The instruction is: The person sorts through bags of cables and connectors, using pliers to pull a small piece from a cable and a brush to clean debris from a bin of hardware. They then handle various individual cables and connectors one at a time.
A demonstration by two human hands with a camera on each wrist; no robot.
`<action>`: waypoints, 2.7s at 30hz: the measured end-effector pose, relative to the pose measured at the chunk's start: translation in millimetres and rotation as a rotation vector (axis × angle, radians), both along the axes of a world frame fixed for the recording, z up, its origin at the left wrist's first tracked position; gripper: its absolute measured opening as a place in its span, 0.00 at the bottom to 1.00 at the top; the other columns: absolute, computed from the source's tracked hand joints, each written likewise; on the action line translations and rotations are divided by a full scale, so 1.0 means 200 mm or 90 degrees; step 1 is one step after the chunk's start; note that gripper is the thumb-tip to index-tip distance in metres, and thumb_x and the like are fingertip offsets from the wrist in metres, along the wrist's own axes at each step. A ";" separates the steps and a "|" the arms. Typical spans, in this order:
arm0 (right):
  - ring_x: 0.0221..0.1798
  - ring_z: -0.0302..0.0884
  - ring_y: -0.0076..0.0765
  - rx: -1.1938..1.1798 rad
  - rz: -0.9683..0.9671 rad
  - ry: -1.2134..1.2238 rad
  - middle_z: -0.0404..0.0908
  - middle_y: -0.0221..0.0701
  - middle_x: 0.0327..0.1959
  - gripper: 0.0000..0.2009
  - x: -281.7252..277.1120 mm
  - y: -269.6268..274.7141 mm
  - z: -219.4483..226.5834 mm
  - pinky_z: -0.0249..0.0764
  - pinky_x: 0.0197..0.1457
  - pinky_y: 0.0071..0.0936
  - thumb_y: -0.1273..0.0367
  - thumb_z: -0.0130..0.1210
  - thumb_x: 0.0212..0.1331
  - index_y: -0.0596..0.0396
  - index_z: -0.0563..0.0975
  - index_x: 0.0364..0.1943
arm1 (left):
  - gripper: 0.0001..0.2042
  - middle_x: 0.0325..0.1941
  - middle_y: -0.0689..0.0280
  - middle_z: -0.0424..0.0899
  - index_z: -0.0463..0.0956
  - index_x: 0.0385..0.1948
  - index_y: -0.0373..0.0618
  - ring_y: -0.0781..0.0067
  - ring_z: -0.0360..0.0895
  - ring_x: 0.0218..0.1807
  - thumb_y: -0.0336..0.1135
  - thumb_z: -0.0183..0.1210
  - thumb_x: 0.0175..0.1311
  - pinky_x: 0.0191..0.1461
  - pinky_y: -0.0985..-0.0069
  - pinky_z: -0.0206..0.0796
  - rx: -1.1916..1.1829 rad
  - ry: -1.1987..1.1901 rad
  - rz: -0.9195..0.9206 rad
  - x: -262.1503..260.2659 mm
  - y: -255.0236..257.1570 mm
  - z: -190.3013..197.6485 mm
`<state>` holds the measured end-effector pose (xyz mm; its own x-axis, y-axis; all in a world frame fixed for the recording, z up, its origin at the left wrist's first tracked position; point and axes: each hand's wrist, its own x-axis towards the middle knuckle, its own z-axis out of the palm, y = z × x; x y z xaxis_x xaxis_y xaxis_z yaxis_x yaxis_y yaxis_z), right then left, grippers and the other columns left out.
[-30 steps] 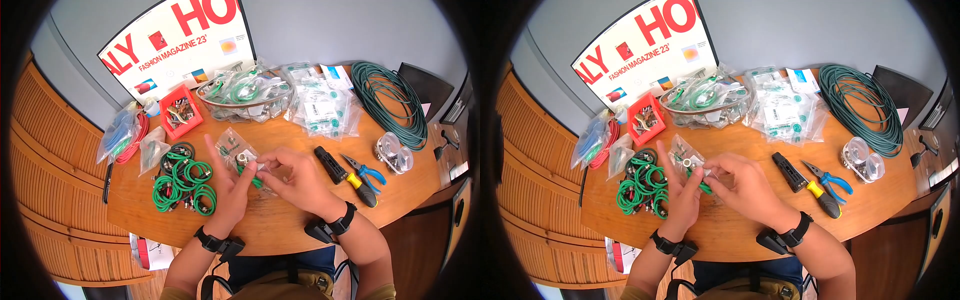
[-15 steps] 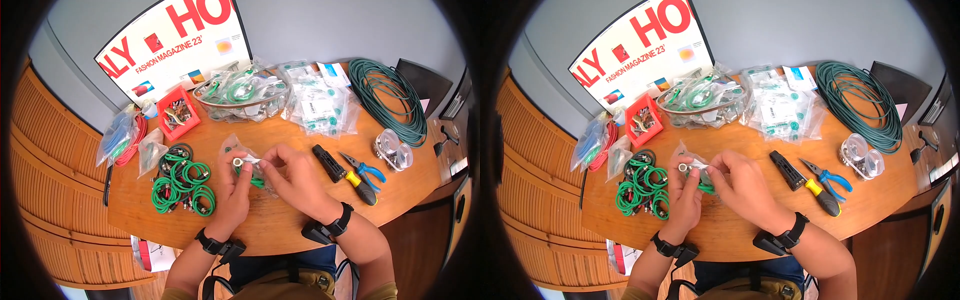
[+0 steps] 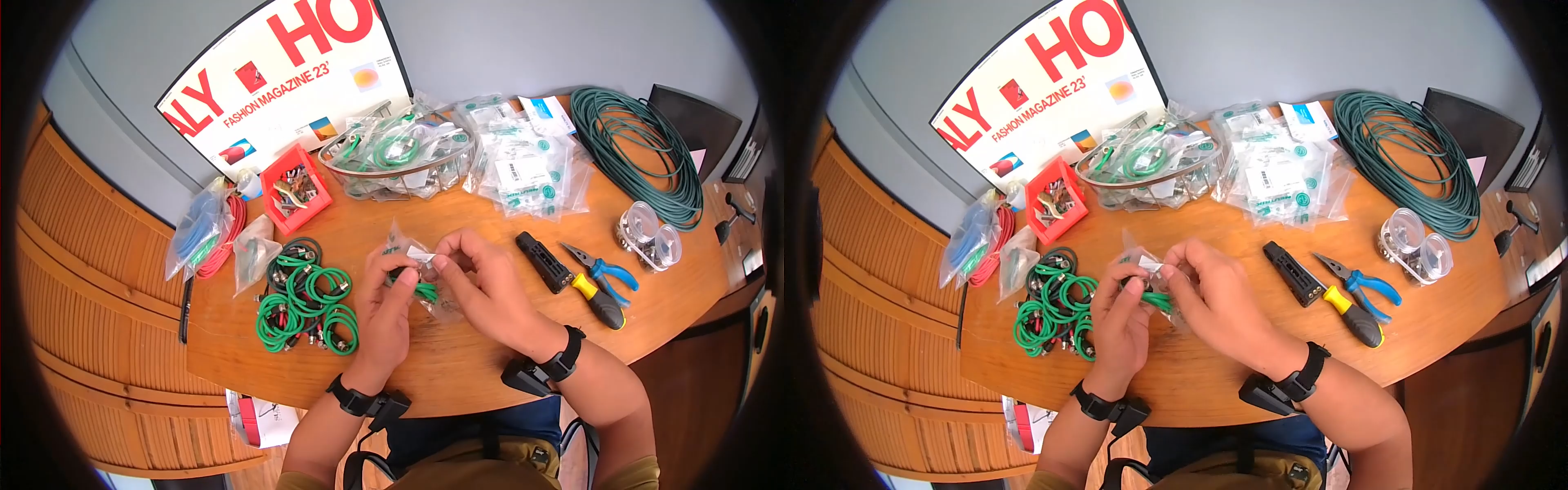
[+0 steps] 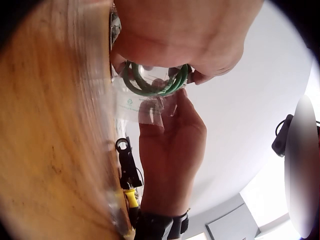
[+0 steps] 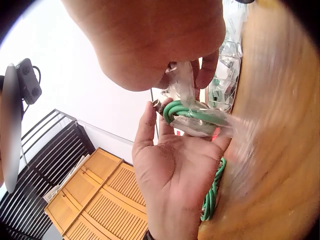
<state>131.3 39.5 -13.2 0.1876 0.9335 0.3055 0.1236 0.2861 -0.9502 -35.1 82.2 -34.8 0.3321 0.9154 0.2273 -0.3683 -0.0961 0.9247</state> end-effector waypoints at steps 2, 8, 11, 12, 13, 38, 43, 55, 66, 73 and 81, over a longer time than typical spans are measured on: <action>0.29 0.80 0.32 0.030 0.008 -0.010 0.82 0.38 0.32 0.04 0.00 0.00 0.00 0.74 0.34 0.31 0.74 0.57 0.73 0.62 0.77 0.44 | 0.09 0.59 0.65 0.77 0.76 0.53 0.40 0.69 0.78 0.61 0.26 0.58 0.76 0.66 0.68 0.73 0.040 0.023 0.016 -0.01 0.01 0.00; 0.35 0.83 0.44 0.097 0.014 -0.081 0.82 0.42 0.36 0.04 0.00 -0.01 0.02 0.76 0.36 0.35 0.75 0.57 0.73 0.62 0.76 0.44 | 0.12 0.59 0.63 0.77 0.78 0.51 0.40 0.71 0.78 0.60 0.20 0.65 0.70 0.66 0.72 0.70 0.032 -0.007 0.087 0.01 -0.02 0.01; 0.38 0.83 0.47 0.126 0.017 -0.116 0.82 0.43 0.37 0.04 0.01 0.00 0.02 0.76 0.37 0.36 0.74 0.58 0.73 0.62 0.75 0.43 | 0.12 0.62 0.61 0.79 0.77 0.52 0.40 0.71 0.79 0.61 0.18 0.63 0.71 0.67 0.71 0.73 0.015 -0.051 0.105 0.03 -0.03 0.01; 0.38 0.83 0.47 0.126 0.017 -0.116 0.82 0.43 0.37 0.04 0.01 0.00 0.02 0.76 0.37 0.36 0.74 0.58 0.73 0.62 0.75 0.43 | 0.12 0.62 0.60 0.80 0.77 0.52 0.40 0.71 0.79 0.61 0.18 0.63 0.71 0.66 0.71 0.73 0.009 -0.074 0.112 0.03 -0.03 0.02; 0.38 0.83 0.47 0.141 0.016 -0.135 0.82 0.43 0.37 0.05 0.01 0.00 0.02 0.77 0.37 0.36 0.74 0.59 0.72 0.61 0.76 0.44 | 0.12 0.62 0.60 0.80 0.77 0.52 0.40 0.71 0.79 0.61 0.18 0.63 0.71 0.66 0.71 0.73 0.009 -0.074 0.112 0.03 -0.02 0.00; 0.39 0.79 0.26 -0.019 0.008 0.065 0.82 0.33 0.41 0.06 0.04 0.02 -0.01 0.74 0.38 0.23 0.76 0.58 0.73 0.61 0.81 0.50 | 0.08 0.55 0.64 0.85 0.83 0.49 0.37 0.75 0.82 0.56 0.21 0.64 0.72 0.58 0.75 0.76 0.014 0.063 0.178 -0.04 0.04 -0.05; 0.40 0.82 0.26 0.010 -0.038 0.013 0.87 0.35 0.42 0.09 0.01 0.04 -0.04 0.76 0.40 0.23 0.75 0.58 0.73 0.62 0.80 0.54 | 0.10 0.55 0.62 0.86 0.81 0.54 0.39 0.73 0.84 0.56 0.23 0.62 0.75 0.59 0.72 0.78 -0.115 -0.042 0.118 -0.02 0.02 0.00; 0.44 0.85 0.22 -0.107 0.076 0.068 0.89 0.33 0.43 0.13 0.06 0.07 -0.13 0.80 0.47 0.26 0.75 0.60 0.73 0.63 0.78 0.58 | 0.14 0.62 0.54 0.83 0.74 0.63 0.33 0.61 0.83 0.63 0.29 0.50 0.83 0.68 0.63 0.78 -0.110 -0.127 0.231 -0.03 0.04 0.04; 0.55 0.81 0.21 -0.164 0.258 0.056 0.84 0.30 0.52 0.20 0.04 0.04 -0.07 0.80 0.58 0.26 0.75 0.66 0.68 0.59 0.74 0.62 | 0.15 0.66 0.53 0.79 0.70 0.66 0.35 0.58 0.82 0.65 0.28 0.46 0.84 0.68 0.63 0.78 -0.149 -0.204 0.232 -0.05 0.08 0.01; 0.52 0.81 0.21 -0.064 0.047 0.069 0.82 0.29 0.53 0.19 0.09 0.05 -0.01 0.80 0.53 0.23 0.78 0.62 0.70 0.57 0.71 0.61 | 0.19 0.74 0.53 0.72 0.66 0.71 0.37 0.56 0.77 0.70 0.31 0.47 0.85 0.71 0.63 0.75 -0.171 -0.229 0.223 -0.03 0.07 0.01; 0.44 0.80 0.21 0.133 -0.190 0.107 0.82 0.28 0.47 0.28 0.19 0.33 0.37 0.79 0.45 0.24 0.76 0.61 0.71 0.53 0.65 0.72 | 0.23 0.79 0.51 0.66 0.62 0.74 0.41 0.53 0.79 0.69 0.30 0.52 0.82 0.69 0.59 0.75 -0.237 -0.139 0.084 -0.02 0.04 0.01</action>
